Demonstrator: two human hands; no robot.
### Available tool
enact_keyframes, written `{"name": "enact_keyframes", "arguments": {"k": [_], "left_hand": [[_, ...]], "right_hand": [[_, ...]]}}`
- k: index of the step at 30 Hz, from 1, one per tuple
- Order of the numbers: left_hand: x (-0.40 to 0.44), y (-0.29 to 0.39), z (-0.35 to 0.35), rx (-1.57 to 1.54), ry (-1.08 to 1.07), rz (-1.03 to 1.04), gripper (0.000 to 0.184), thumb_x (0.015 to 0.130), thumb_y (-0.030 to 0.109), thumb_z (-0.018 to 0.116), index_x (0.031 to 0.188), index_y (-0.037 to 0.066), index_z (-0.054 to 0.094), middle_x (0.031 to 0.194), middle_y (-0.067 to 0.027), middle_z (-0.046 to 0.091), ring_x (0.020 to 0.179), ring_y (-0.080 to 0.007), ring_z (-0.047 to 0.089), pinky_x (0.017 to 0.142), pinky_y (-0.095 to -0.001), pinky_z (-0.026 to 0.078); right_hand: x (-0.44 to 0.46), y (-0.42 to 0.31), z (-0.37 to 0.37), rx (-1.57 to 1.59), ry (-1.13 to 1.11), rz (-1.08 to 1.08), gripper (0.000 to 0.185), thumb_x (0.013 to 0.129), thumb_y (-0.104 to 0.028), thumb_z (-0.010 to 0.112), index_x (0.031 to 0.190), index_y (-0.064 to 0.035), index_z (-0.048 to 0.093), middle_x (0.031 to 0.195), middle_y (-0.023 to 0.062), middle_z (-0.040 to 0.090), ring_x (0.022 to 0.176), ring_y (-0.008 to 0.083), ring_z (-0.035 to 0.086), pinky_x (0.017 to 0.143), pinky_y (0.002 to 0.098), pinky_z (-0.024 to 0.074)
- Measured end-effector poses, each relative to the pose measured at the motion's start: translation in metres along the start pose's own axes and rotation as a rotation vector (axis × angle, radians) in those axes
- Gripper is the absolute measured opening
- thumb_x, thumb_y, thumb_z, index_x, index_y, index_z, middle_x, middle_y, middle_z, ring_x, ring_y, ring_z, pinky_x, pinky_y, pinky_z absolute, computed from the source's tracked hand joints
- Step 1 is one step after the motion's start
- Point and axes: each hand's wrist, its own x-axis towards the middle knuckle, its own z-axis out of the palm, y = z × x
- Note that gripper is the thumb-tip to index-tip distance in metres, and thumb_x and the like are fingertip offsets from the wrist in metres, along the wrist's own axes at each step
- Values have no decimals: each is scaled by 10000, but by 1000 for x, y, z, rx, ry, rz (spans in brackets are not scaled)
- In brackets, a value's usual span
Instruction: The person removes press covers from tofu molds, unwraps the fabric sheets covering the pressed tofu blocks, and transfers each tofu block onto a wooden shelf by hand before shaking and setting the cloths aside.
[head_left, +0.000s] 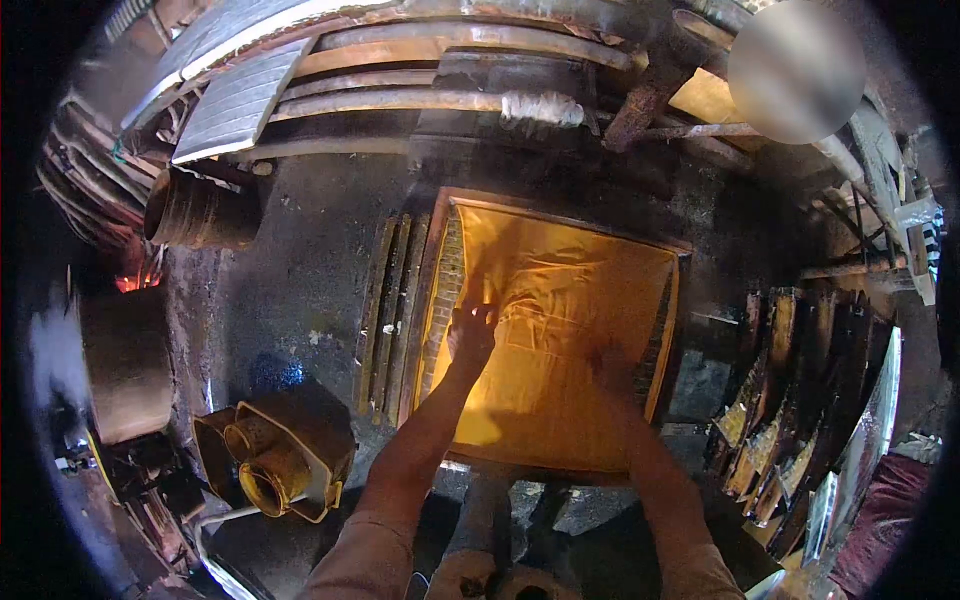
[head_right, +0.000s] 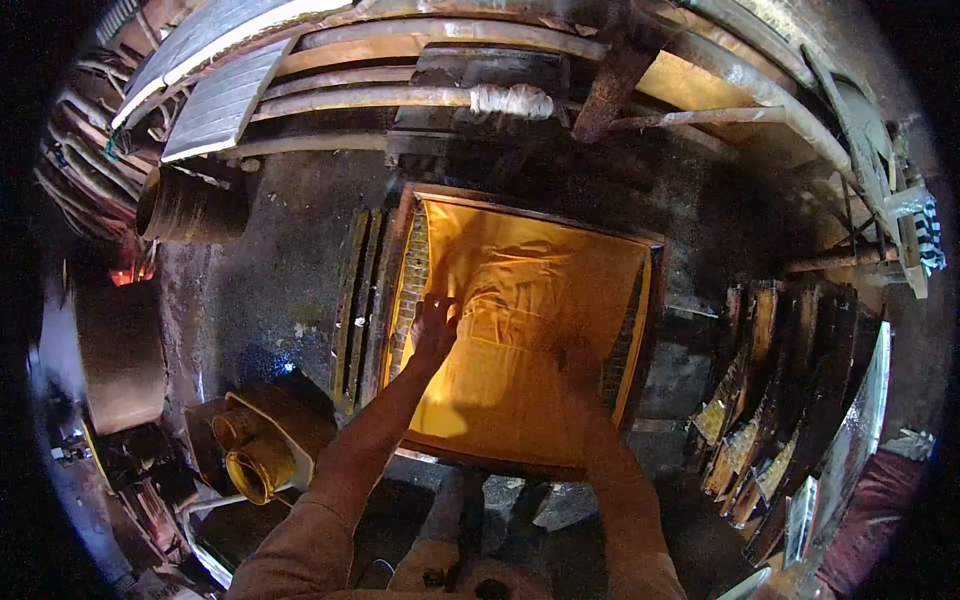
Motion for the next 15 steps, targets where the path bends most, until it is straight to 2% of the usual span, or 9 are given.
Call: {"name": "enact_keyframes", "arguments": {"k": [1,5,7,8,10,11,13,14,15], "left_hand": [[1,2,0,16,31,12,129,778,199,578,884,126,585,974,-96,507,787,-301,540,583,-427,485],[14,-13,11,8,39,126,132,768,168,569,882,106,595,912,-112,526,760,-303,556,589,-434,485],[37,2,-19,171,-473,128,154,746,117,566,891,90,610,853,-132,566,763,-305,581,638,-422,491],[54,10,-33,173,-470,136,154,746,117,566,891,90,610,853,-132,566,763,-305,581,638,-422,491],[99,27,-62,311,-887,198,192,718,107,581,902,71,617,831,-150,599,783,-292,603,695,-404,487],[134,40,-84,382,-949,628,231,807,160,480,929,22,619,978,-178,612,887,-293,606,720,-411,495],[207,28,-96,-76,-711,436,256,822,266,542,872,29,623,852,-133,631,774,-202,616,715,-357,495],[215,32,-117,-602,-562,168,258,809,308,574,862,58,607,831,-107,626,750,-176,609,674,-328,483],[222,38,-139,-1145,-339,16,268,796,349,605,852,87,592,811,-81,621,726,-150,601,632,-299,471]], "right_hand": [[4,-12,-22,168,-205,113,391,909,-333,412,1144,-37,512,1070,174,522,1040,341,481,840,504,412],[14,3,-10,38,-289,89,396,907,-345,419,1128,-31,517,1052,165,526,1005,333,498,825,471,428],[35,29,-13,10,-381,48,351,909,-319,425,1098,-37,517,1012,146,529,959,309,510,809,444,434],[54,38,-31,22,-424,20,329,911,-306,428,1083,-40,516,993,136,530,936,297,516,800,430,438],[104,46,-94,46,-416,-45,284,913,-280,434,1052,-46,516,953,117,532,890,272,527,783,403,444],[131,46,-132,79,-370,-73,262,915,-267,436,1037,-49,515,934,107,533,868,260,533,775,389,447],[168,35,-213,373,-132,-53,219,917,-241,442,1007,-55,515,894,88,536,822,235,545,758,361,453],[174,24,-246,861,111,2,182,907,-222,471,943,-46,495,857,69,500,771,223,515,738,358,447],[176,21,-243,864,107,7,182,907,-222,471,943,-46,495,857,69,500,771,223,515,738,358,447]]}}
